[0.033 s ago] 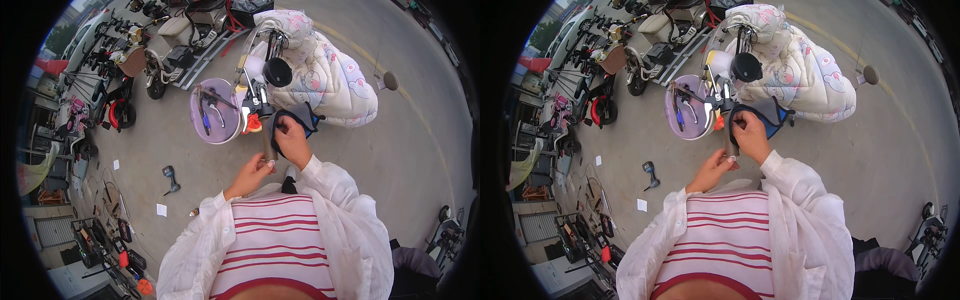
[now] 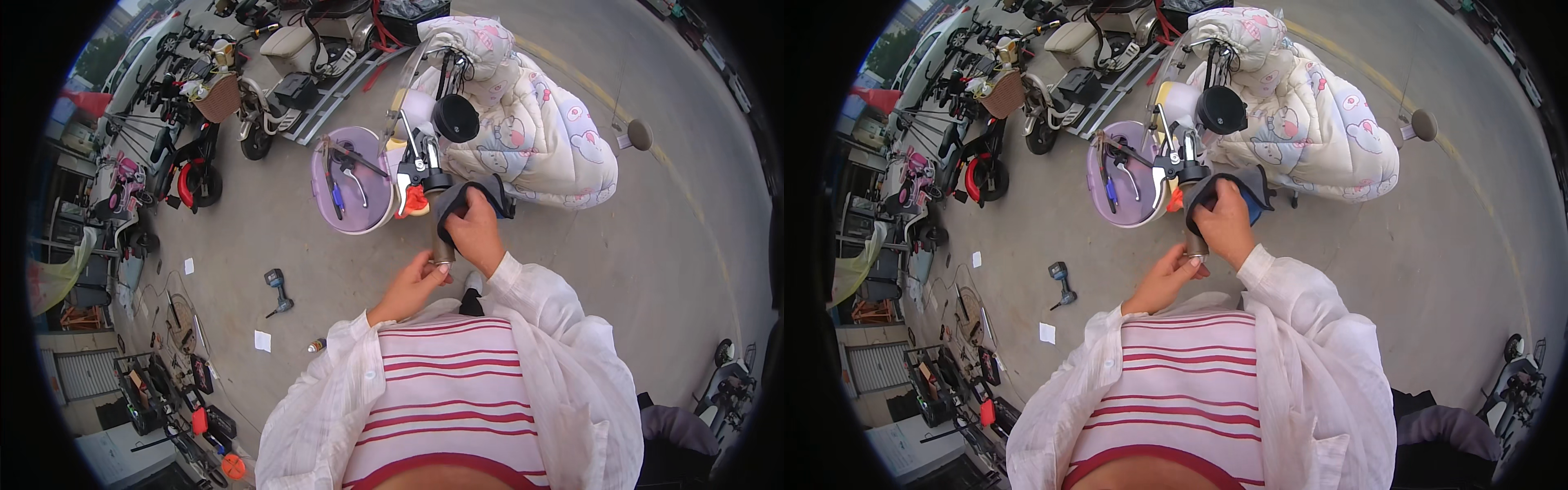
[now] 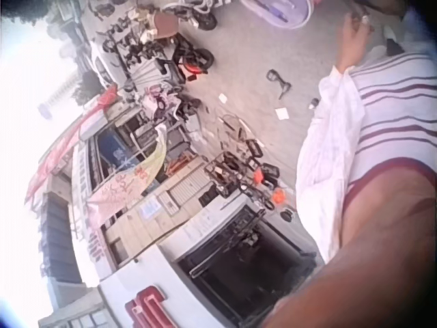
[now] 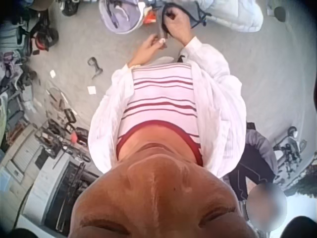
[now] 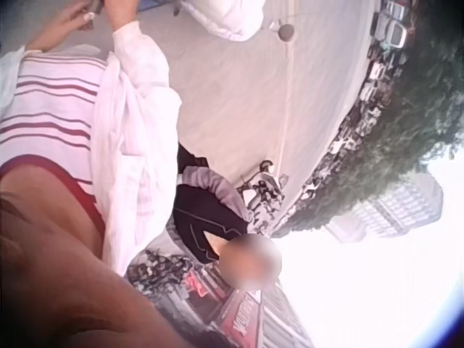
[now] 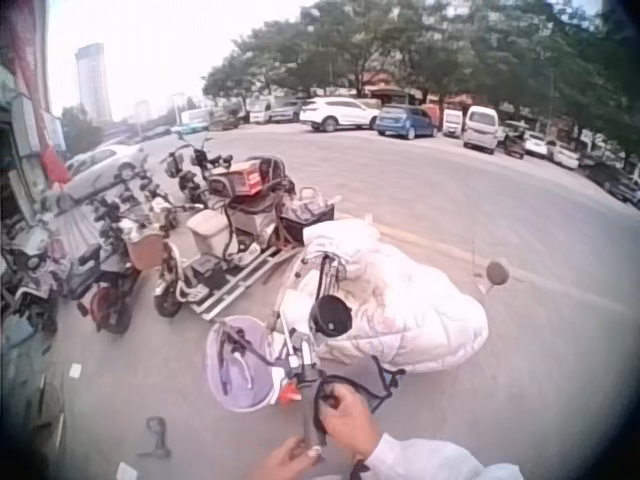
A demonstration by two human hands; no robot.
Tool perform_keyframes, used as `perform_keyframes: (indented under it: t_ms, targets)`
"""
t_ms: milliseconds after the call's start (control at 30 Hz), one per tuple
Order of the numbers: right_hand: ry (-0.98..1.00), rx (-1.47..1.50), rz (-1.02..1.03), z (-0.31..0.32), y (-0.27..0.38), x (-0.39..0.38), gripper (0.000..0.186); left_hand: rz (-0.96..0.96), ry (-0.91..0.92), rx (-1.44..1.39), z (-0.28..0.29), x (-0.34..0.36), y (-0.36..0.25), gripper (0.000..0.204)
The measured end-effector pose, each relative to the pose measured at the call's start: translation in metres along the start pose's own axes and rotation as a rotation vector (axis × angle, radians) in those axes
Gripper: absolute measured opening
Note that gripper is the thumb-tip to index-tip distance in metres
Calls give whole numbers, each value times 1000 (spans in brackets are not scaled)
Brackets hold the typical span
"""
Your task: The person uses pliers to adjust a component on the scooter's handlebar, then retrieves a lubricant can and sprays the handlebar mechanism. They repeatedly test the handlebar grip and lever movement after applying the lubricant.
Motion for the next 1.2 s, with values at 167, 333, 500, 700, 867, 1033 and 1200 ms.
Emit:
perform_keyframes:
  t_ms: [167, 333, 500, 700, 867, 1033, 1200]
  targets:
    - [13, -298, -50, -7, -19, 11, 45, 1, -48, 37, -6, -1, -2, 39]
    - [47, 226, -464, -16, -35, 23, 57, -1, -124, 35, -7, 7, -1, 35]
    - [96, 789, -486, -11, -56, 17, 38, 20, -114, -15, -5, 8, -9, 29]
    - [280, 1314, -664, -1, -101, 16, 25, 77, -151, -97, -9, 11, -11, 27]
    - [403, 1591, -858, -8, -115, 14, 29, 122, -157, -172, -10, 9, -19, 28]
    - [337, 1378, -786, -12, -74, 23, 31, 140, -153, -152, -9, 8, -17, 28]
    - [243, 705, -576, -13, -38, 28, 27, 132, -168, -127, -10, 10, -19, 28]
Point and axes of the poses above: each hand's wrist, its own x-axis towards the middle knuckle, its own z-axis out of the back of the hand, y = z × x, the point moved 1 cm from there along x, towards the middle knuckle, and after that the axes turned 15 degrees about x, right-handed, at the moved point
